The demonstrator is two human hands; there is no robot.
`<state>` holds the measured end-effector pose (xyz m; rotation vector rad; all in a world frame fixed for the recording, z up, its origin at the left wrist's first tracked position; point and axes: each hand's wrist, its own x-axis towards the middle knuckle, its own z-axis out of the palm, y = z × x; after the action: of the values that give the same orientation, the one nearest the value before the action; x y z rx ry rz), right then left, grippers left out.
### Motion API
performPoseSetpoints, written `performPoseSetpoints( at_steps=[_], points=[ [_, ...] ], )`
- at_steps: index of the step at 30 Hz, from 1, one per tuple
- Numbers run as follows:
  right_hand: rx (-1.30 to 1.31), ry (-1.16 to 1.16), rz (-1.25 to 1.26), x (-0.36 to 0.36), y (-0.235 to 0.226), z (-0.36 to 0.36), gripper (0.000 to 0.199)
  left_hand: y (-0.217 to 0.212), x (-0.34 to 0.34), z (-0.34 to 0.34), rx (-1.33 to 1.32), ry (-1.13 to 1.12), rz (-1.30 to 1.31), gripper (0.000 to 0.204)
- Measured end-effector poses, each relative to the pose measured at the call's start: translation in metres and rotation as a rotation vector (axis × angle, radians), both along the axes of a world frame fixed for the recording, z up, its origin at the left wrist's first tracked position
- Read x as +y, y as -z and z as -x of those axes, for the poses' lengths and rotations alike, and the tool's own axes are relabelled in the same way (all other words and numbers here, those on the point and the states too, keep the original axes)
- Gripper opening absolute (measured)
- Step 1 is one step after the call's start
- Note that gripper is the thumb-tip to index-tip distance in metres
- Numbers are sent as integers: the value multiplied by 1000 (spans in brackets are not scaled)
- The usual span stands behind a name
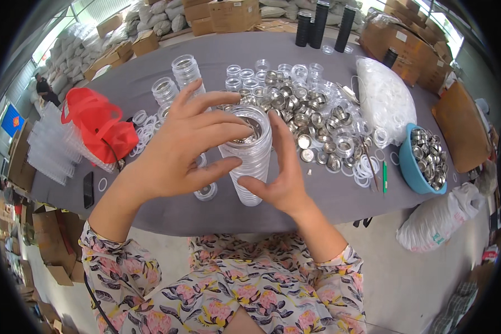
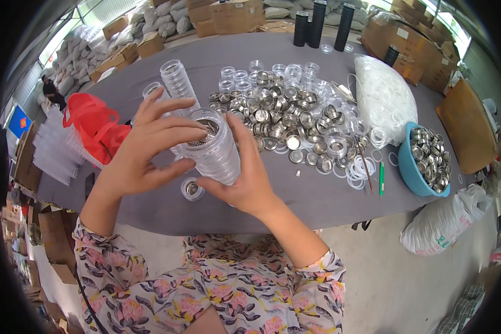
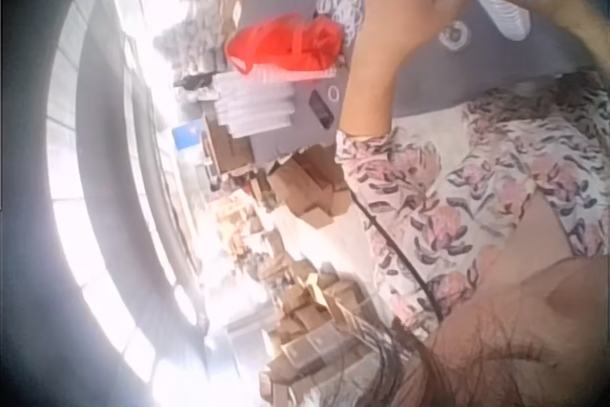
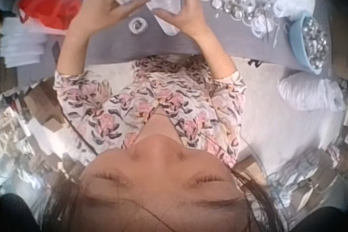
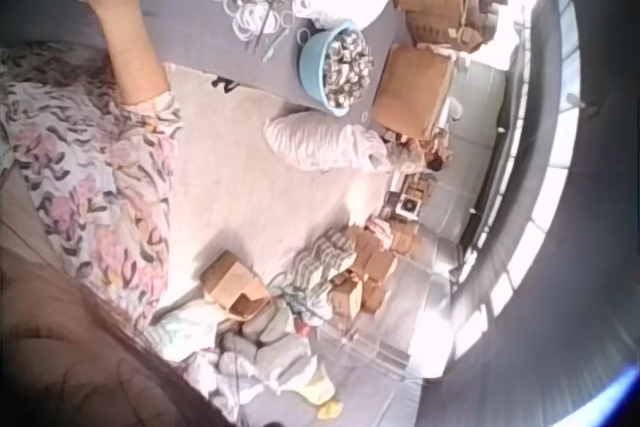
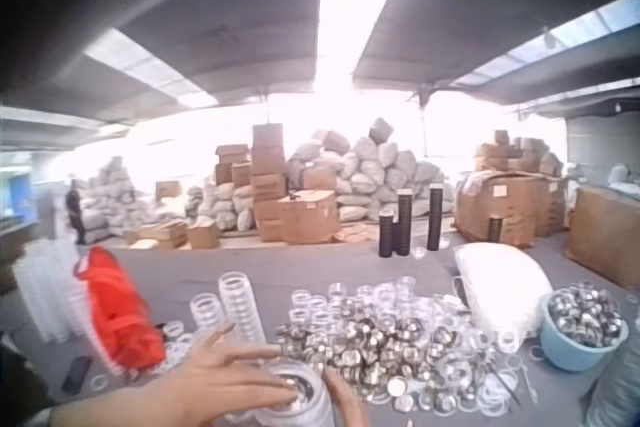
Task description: The person assembles clear plastic containers by placing metal mesh filters and rubber seals into the bases. They then stack the assembled units and occasionally pick up new components from piles on the table.
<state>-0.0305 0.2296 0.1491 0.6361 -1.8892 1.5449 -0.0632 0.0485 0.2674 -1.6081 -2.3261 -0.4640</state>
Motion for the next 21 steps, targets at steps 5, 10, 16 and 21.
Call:
performPoseSetpoints(
  at_steps=[5, 10, 16, 21],
  points=[
    [-80, -41, 80, -15, 5, 8, 108, -10, 2, 1, -144, 29, 167, 30],
    [-91, 51, 71, -17, 3, 16, 99, 9, 0, 16, -326, 72, -157, 21],
    [-72, 124, 60, -15, 10, 16, 84, 43, -17, 18, -1013, 72, -1130, 15],
    [-105, 45, 140, -21, 11, 14, 83, 161, -67, 1, -507, -521, -765, 15]
  ],
)
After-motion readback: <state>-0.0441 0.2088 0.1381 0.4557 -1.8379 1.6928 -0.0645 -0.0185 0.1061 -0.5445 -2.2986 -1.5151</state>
